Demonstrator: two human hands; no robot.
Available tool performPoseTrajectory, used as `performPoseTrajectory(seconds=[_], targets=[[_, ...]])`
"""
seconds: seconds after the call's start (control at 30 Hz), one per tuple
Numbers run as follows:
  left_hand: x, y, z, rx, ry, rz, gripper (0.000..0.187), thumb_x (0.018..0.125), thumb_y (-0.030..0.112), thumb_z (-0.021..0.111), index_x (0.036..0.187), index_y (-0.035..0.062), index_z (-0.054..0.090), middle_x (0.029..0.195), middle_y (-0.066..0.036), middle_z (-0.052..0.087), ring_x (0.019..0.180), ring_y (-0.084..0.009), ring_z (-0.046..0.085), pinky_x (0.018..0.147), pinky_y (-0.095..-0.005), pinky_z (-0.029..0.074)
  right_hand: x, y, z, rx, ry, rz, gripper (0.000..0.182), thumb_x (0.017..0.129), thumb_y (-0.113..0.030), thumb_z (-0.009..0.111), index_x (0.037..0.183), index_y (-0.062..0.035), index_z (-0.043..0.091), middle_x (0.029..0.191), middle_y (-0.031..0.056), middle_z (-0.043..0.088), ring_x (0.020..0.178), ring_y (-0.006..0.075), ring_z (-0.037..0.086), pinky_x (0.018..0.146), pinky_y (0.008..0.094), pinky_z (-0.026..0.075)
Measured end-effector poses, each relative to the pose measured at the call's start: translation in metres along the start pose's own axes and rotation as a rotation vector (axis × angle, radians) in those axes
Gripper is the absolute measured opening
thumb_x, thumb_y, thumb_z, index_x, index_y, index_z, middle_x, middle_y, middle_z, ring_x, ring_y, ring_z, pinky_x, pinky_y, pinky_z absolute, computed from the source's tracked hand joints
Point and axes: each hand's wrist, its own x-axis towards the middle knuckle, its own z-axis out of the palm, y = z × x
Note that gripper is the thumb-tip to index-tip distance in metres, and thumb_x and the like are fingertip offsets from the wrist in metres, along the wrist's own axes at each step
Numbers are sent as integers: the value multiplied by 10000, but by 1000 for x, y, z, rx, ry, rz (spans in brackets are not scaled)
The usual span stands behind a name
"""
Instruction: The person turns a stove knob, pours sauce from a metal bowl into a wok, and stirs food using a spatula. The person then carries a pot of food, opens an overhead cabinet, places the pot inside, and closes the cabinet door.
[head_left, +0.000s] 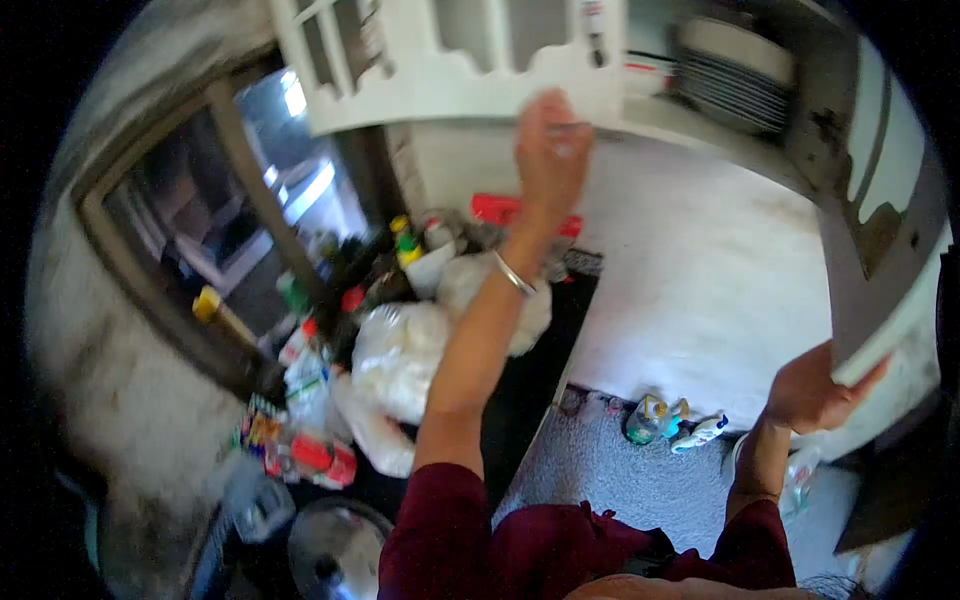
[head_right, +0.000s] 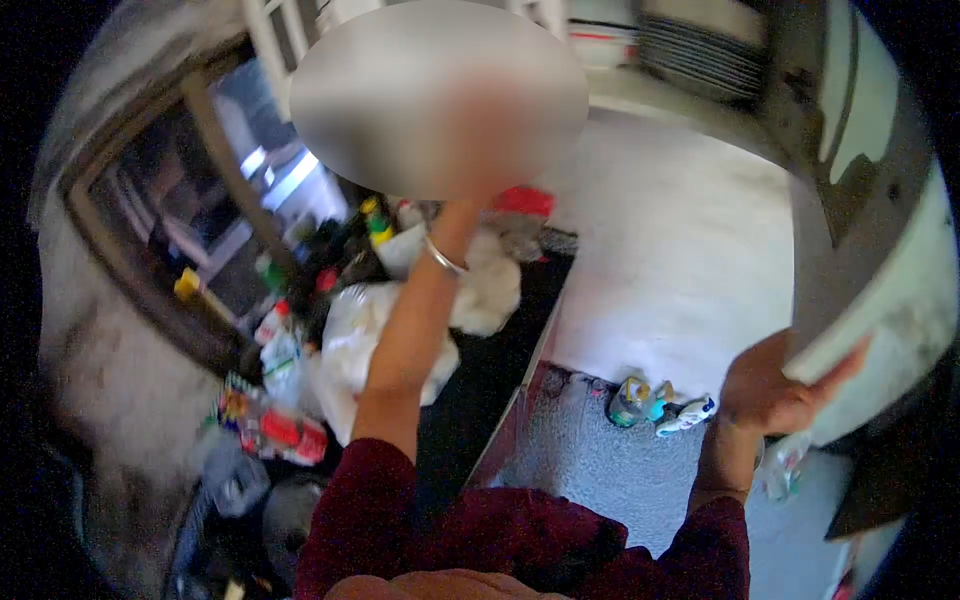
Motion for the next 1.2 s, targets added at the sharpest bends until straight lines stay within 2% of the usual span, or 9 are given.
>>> performPoseTrajectory(seconds=[0.2, 0.47, 0.53, 0.73, 0.8, 0.87, 0.93, 1.07, 1.2], targets=[[-184, 47, -87, -52, -287, -683, 149, 784, 71, 587, 918, 19, 548, 764, -24, 557, 697, -87, 507, 644, -252, 452, -9, 37, 127, -289, -716, -310, 501, 754, -20, 569, 1241, -53, 455, 1336, 148, 359, 1223, 300, 361, 969, 380, 330], [-406, 144, -220, 133, -340, -1223, 189, 828, 128, 559, 988, 28, 548, 821, -39, 599, 702, -106, 564, 629, -256, 478, -35, 125, 166, -585, -787, -499, 543, 832, -201, 563, 1318, -99, 344, 1404, 77, 270, 1291, 257, 255, 1031, 397, 249], [-427, 172, -239, -163, -34, -1683, 218, 854, 175, 528, 1023, 36, 535, 883, -88, 601, 737, -179, 595, 680, -297, 492, -42, 125, 166, -624, -774, -490, 522, 832, -184, 563, 1305, -87, 366, 1377, 110, 313, 1272, 270, 290, 1025, 388, 262], [-422, 226, -246, -684, 651, -1656, 453, 908, 410, 383, 1213, 76, 420, 1132, -103, 541, 1001, -236, 539, 838, -369, 453, -157, -2, 129, 255, -1201, 206, 459, 777, -106, 581, 1211, -28, 452, 1156, 166, 511, 1111, 285, 457, 944, 368, 345], [-414, 240, -235, -692, 728, -1610, 484, 915, 427, 342, 1263, 92, 367, 1197, -106, 500, 1077, -241, 491, 893, -391, 413, -218, -78, 87, 630, -1373, 104, 509, 675, -106, 618, 1156, -20, 479, 1124, 174, 499, 1088, 319, 454, 901, 397, 366], [-427, 252, -231, -1014, 830, -1344, 509, 909, 449, 331, 1291, 114, 342, 1233, -105, 468, 1122, -242, 459, 936, -412, 372, -253, -153, 40, 1050, -1374, 151, 549, 624, -147, 649, 1135, -16, 498, 1165, 179, 476, 1112, 352, 433, 933, 455, 338], [-460, 266, -213, -1655, 1090, -681, 570, 895, 503, 305, 1335, 142, 294, 1318, -130, 379, 1193, -262, 390, 986, -432, 305, -279, -207, -22, 1159, -1456, 122, 475, 731, -193, 600, 1175, -53, 503, 1247, 151, 447, 1217, 291, 371, 1000, 464, 270], [-471, 320, -199, -882, 967, -998, 684, 880, 562, 249, 1379, 100, 176, 1416, -151, 198, 1279, -319, 242, 1040, -460, 208, -285, -226, -65, 1350, -1423, 295, 509, 684, -162, 630, 1167, -50, 516, 1251, 147, 443, 1166, 343, 409, 1002, 469, 266], [-457, 384, -204, -917, 1270, -1084, 696, 860, 605, 207, 1360, 122, 241, 1389, -176, 243, 1265, -351, 253, 1036, -512, 189, -312, -219, -73, 1373, -1533, 46, 473, 735, -170, 615, 1195, -127, 515, 1269, 129, 434, 1149, 305, 428, 953, 466, 311]])
